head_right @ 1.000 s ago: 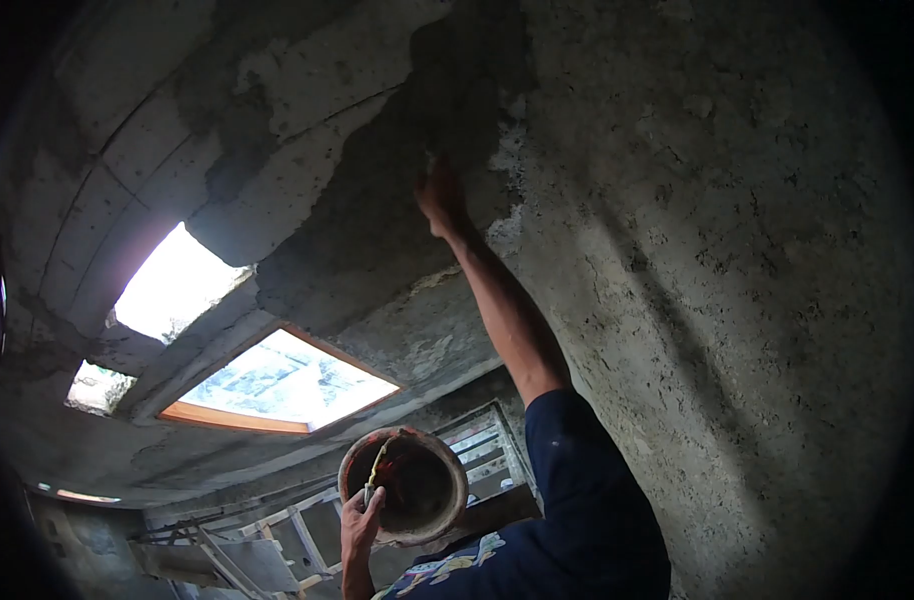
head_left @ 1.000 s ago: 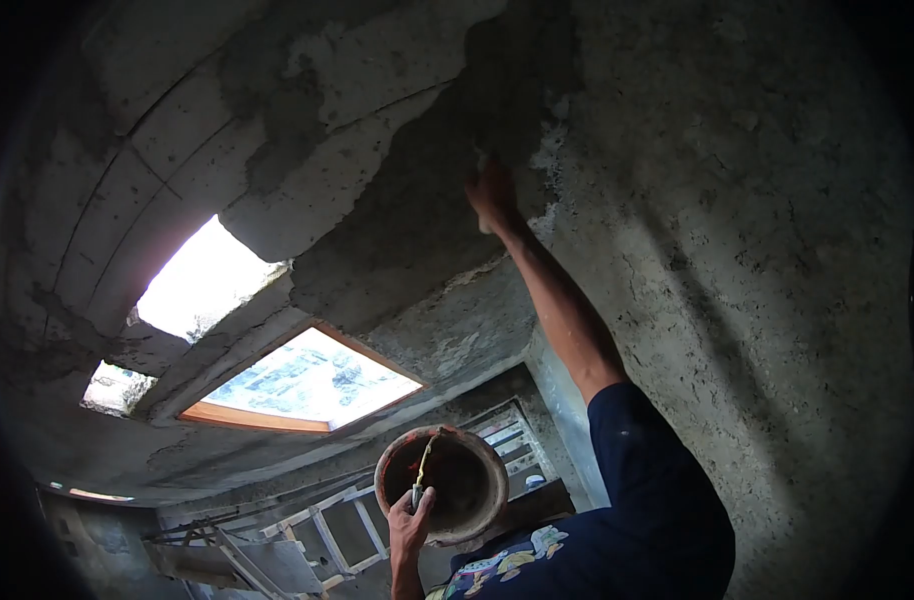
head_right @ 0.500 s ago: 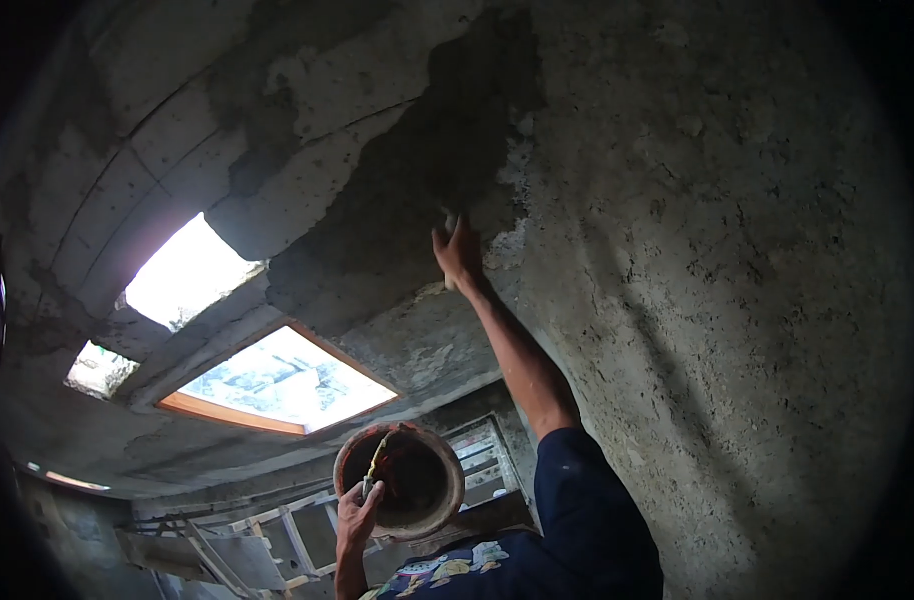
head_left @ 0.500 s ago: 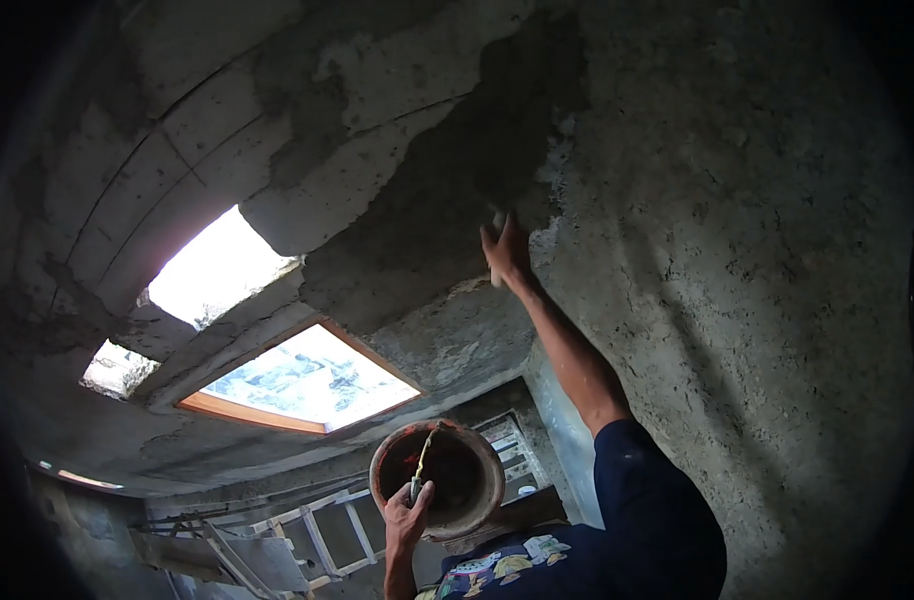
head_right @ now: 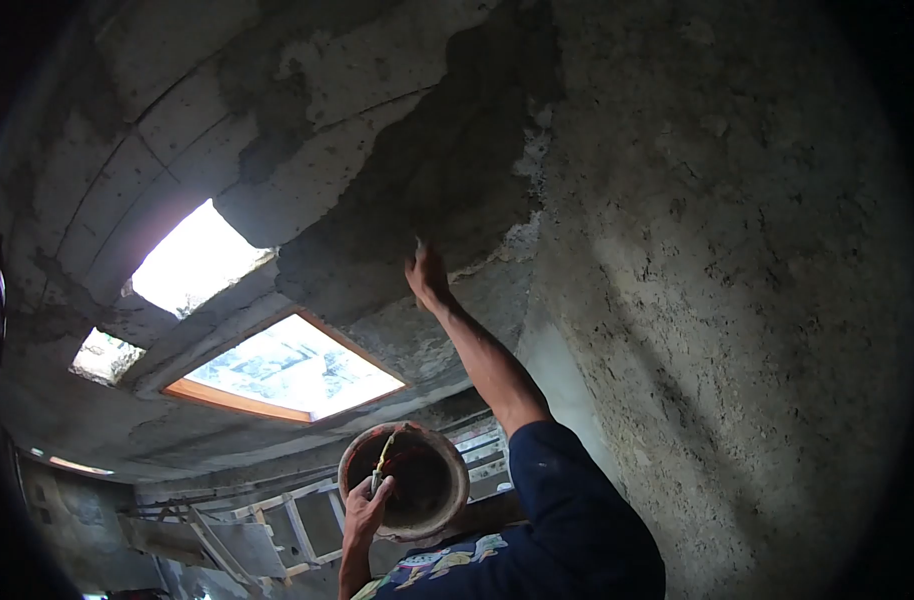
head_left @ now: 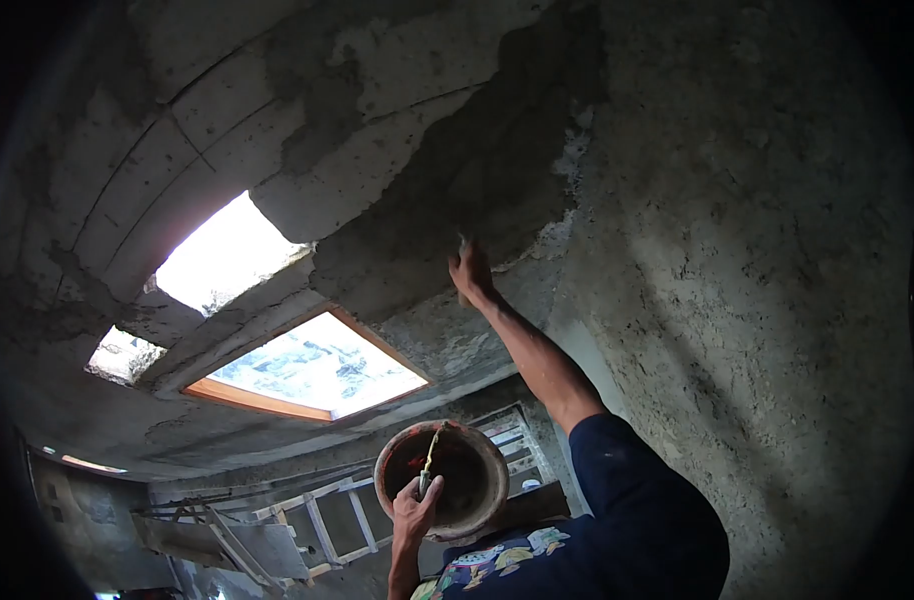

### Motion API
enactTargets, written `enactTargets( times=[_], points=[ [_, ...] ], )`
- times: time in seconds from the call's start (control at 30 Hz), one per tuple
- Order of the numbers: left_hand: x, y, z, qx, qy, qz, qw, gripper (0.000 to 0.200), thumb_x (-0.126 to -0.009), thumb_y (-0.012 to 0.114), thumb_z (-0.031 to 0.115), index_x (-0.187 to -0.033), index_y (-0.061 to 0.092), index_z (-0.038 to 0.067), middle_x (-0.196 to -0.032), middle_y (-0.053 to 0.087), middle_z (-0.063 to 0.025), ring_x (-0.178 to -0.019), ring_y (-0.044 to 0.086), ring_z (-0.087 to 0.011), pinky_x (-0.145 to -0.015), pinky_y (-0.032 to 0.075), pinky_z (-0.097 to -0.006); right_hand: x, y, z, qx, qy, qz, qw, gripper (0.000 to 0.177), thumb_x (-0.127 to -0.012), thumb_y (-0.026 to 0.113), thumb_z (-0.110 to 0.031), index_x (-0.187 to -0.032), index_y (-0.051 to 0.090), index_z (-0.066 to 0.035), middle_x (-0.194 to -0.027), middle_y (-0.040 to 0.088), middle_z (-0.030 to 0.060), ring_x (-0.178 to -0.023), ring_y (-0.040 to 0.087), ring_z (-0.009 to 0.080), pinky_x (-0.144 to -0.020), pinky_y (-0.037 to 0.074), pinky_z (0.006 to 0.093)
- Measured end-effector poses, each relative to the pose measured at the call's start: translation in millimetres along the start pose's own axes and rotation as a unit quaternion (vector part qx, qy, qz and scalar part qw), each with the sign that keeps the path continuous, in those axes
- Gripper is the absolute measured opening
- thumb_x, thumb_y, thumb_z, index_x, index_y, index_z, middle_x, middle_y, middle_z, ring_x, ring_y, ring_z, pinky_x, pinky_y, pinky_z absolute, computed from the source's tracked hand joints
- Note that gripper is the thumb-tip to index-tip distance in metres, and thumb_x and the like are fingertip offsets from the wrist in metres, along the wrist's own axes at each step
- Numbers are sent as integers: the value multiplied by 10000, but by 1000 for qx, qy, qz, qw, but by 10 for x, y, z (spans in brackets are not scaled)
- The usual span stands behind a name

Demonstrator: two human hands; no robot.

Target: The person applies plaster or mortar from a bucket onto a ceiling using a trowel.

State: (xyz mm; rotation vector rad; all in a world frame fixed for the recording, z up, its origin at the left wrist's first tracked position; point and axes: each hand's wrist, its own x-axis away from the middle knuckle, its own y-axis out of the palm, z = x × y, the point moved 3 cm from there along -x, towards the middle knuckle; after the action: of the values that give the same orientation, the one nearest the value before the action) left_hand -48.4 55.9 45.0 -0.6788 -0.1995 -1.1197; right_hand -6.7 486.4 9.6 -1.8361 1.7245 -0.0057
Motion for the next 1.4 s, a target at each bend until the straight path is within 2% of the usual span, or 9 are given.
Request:
enactTargets(
  times=[0.2,0.4,0.47,0.67,0.9,1.03,1.1,1.17,1.4],
  points=[
    [64,45,-35,36,49,4,998,431,-864,625,385,-690,475,20,-580,408,18,-563,359,-73,-501,318,-265,1095,-491,329,8,102,-77,992,511,-798,630,-231,-1202,395,-23,-832,609,283,-773,597,466,-597,492,491],
    [130,175,-52,85,54,-37,994,404,-876,618,365,-705,461,35,-596,390,23,-571,342,-71,-505,311,-265,2509,-1518,346,133,169,-130,968,546,-710,731,-294,-1098,453,-26,-923,631,243,-887,615,422,-750,492,469],
    [160,229,-18,108,58,-67,990,391,-878,616,365,-715,453,49,-610,376,28,-584,332,-73,-514,302,-263,2970,-1793,577,150,176,-184,955,690,-711,731,-294,-1233,396,8,-1058,588,295,-1005,570,427,-816,478,480],
    [263,472,40,150,49,-129,979,366,-879,619,365,-723,438,87,-597,387,42,-546,364,-57,-485,312,-250,3595,-2593,-105,113,227,-218,943,410,-736,686,-216,-1040,479,-37,-831,623,234,-841,615,408,-708,486,442],
    [421,601,-147,263,8,-167,950,189,-925,570,252,-844,453,127,-565,347,79,-422,325,-26,-379,244,-213,4085,-2948,-172,98,203,-224,948,423,-705,691,-220,-1044,556,-5,-913,619,209,-860,604,372,-763,478,409],
    [324,482,-471,108,85,-63,989,267,-912,566,292,-840,484,49,-639,499,-19,-568,498,-116,-506,403,-299,4288,-2938,-230,123,171,-279,937,423,-677,704,-213,-1029,582,-11,-914,607,185,-853,596,328,-777,468,384],
    [355,376,-525,-4,171,67,983,346,-886,584,295,-912,467,-29,-749,592,-197,-701,597,-335,-643,455,-416,4367,-2916,-256,129,172,-304,928,442,-672,705,-217,-1045,595,-7,-945,610,187,-882,596,329,-801,467,379],
    [345,246,-620,-64,96,85,990,363,-885,583,294,-967,455,-35,-808,610,-252,-761,611,-405,-674,465,-428,4404,-2840,-305,101,206,-351,908,466,-661,712,-234,-1052,612,-2,-979,618,195,-918,601,334,-827,467,365],
    [-100,124,-1671,-106,75,83,988,447,-847,630,350,-1044,499,-29,-770,631,-211,-693,640,-336,-637,497,-406,4580,-2516,-249,101,203,-426,876,477,-671,718,-278,-1038,617,10,-1007,628,215,-959,605,341,-863,471,364]
  ],
)
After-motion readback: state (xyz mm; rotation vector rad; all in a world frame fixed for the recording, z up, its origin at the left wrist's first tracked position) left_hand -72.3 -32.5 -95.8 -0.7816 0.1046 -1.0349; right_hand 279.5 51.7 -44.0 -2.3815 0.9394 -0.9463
